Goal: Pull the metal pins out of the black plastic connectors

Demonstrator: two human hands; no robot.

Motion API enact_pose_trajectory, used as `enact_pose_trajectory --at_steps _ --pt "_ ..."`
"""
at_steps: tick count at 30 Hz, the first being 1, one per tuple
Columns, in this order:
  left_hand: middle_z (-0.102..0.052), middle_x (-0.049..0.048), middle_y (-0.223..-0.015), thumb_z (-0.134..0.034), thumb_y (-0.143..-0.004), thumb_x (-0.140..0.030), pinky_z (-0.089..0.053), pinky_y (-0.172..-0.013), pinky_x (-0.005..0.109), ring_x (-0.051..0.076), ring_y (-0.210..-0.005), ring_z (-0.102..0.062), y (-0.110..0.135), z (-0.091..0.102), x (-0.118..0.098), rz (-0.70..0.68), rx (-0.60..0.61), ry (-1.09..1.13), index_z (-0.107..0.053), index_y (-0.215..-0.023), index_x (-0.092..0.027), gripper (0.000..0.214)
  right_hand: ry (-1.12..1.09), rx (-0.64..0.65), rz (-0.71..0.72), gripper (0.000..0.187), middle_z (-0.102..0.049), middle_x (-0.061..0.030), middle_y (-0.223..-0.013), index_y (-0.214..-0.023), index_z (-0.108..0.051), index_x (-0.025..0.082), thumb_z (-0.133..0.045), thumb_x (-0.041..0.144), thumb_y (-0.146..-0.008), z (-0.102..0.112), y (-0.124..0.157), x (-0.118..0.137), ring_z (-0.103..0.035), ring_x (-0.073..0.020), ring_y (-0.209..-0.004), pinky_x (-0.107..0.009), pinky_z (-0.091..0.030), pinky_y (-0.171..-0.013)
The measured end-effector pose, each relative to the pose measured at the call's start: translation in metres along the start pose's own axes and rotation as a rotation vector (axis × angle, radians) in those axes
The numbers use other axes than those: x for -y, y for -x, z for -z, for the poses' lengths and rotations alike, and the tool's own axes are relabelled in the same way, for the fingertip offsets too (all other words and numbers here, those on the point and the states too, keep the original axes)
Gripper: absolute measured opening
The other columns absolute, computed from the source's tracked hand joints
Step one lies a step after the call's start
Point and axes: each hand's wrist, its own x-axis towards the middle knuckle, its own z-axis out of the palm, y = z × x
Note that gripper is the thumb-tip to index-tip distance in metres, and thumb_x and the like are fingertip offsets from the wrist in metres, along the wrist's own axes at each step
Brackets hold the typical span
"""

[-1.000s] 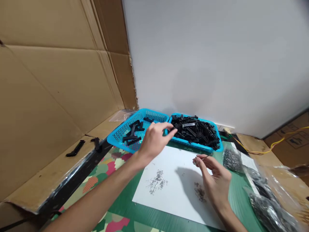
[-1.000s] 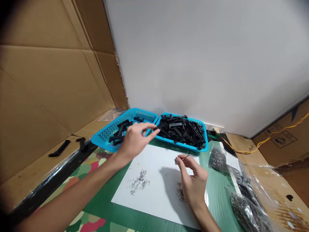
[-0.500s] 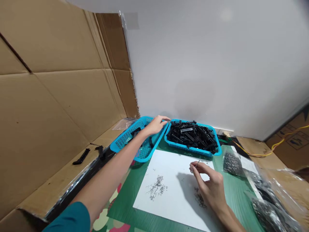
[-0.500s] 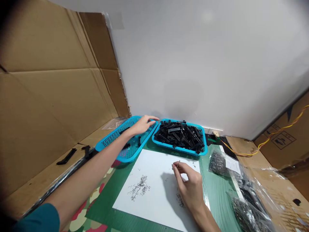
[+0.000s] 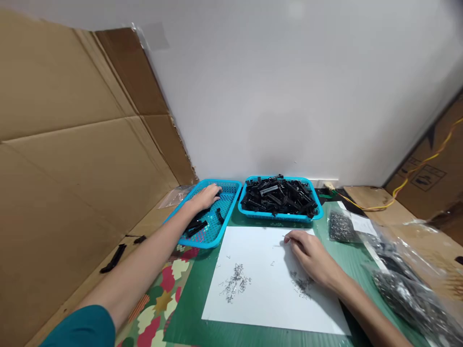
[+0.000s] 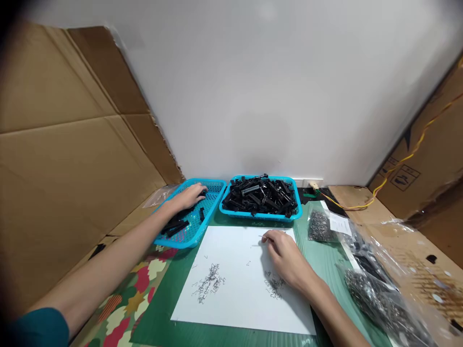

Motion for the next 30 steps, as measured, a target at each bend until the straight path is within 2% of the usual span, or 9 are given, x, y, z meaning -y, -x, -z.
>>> enact_pose_trajectory --at_steps 4,8,13,17,21,24,27,30 --pt "-0.068 0.0105 -0.127 -0.066 -0.103 -0.036 -0.059 -0.095 0.046 0.025 -0.11 -0.069 0.001 0.003 0.006 -0.043 -0.001 -0.021 -0.067 -0.126 -0.016 0.03 -0.006 0.12 0.038 0.015 -0.074 -0.0056 -0.098 -0.101 -0.076 0.021 -0.062 0.023 -0.099 -0.008 0.001 0.01 -0.066 -0.0251 -0.096 -0.037 -0.047 -0.087" --pt "-0.068 0.0117 -0.114 -0.058 -0.103 -0.029 -0.054 -0.098 0.038 0.025 -0.106 -0.068 0.008 0.011 0.007 -0.077 -0.082 0.017 -0.075 -0.114 -0.018 0.023 -0.047 0.167 0.021 0.007 -0.072 -0.0039 -0.093 -0.096 -0.078 0.022 -0.078 0.021 -0.09 -0.017 0.001 0.016 -0.065 -0.0242 -0.093 -0.035 -0.046 -0.085" --pt "-0.062 0.0094 -0.117 -0.049 -0.104 -0.038 -0.051 -0.098 0.033 0.024 -0.102 -0.067 0.021 0.033 0.006 -0.069 -0.242 0.082 -0.077 -0.116 -0.021 0.035 -0.044 0.2 -0.005 0.012 -0.072 -0.0036 -0.096 -0.087 -0.075 0.022 -0.072 0.011 -0.09 -0.021 0.001 0.018 -0.064 -0.0241 -0.096 -0.035 -0.045 -0.086" --pt "-0.062 0.0099 -0.12 -0.05 -0.103 -0.041 -0.049 -0.102 0.034 0.024 -0.105 -0.065 0.029 0.045 0.004 -0.058 -0.323 0.147 -0.078 -0.106 -0.017 0.037 0.011 0.254 0.039 0.015 -0.07 -0.0041 -0.101 -0.087 -0.068 0.023 -0.065 0.01 -0.094 -0.018 0.006 0.02 -0.062 -0.0247 -0.098 -0.035 -0.045 -0.087" --pt "-0.073 0.0077 -0.106 -0.057 -0.098 -0.04 -0.052 -0.096 0.032 0.022 -0.096 -0.068 0.037 0.037 0.001 -0.076 -0.26 0.221 -0.077 -0.09 -0.017 0.031 -0.014 0.241 0.058 0.012 -0.069 -0.0042 -0.099 -0.091 -0.063 0.023 -0.057 0.015 -0.099 -0.014 0.009 0.02 -0.061 -0.0238 -0.093 -0.034 -0.045 -0.082" --pt "-0.077 0.0089 -0.096 -0.058 -0.096 -0.041 -0.053 -0.094 0.035 0.023 -0.092 -0.069 0.042 0.024 -0.001 -0.054 -0.212 0.253 -0.076 -0.086 -0.017 0.031 -0.068 0.196 0.038 0.013 -0.069 -0.0017 -0.09 -0.091 -0.058 0.023 -0.053 0.02 -0.102 -0.012 0.009 0.019 -0.06 -0.021 -0.083 -0.03 -0.044 -0.072" --pt "-0.079 0.0119 -0.108 -0.054 -0.097 -0.043 -0.052 -0.099 0.038 0.027 -0.103 -0.07 0.048 0.019 -0.001 -0.042 -0.179 0.286 -0.078 -0.096 -0.017 0.036 -0.121 0.154 0.025 0.014 -0.067 0.0012 -0.079 -0.088 -0.059 0.022 -0.053 0.021 -0.101 -0.01 0.007 0.018 -0.058 -0.0174 -0.07 -0.027 -0.04 -0.064" --pt "-0.08 0.0102 -0.116 -0.051 -0.098 -0.046 -0.053 -0.099 0.036 0.027 -0.107 -0.071 0.055 0.023 0.001 -0.07 -0.093 0.333 -0.08 -0.103 -0.019 0.04 -0.159 0.124 0.018 0.016 -0.069 0.001 -0.076 -0.085 -0.066 0.021 -0.059 0.025 -0.098 -0.006 0.004 0.018 -0.059 -0.0168 -0.067 -0.026 -0.041 -0.062"
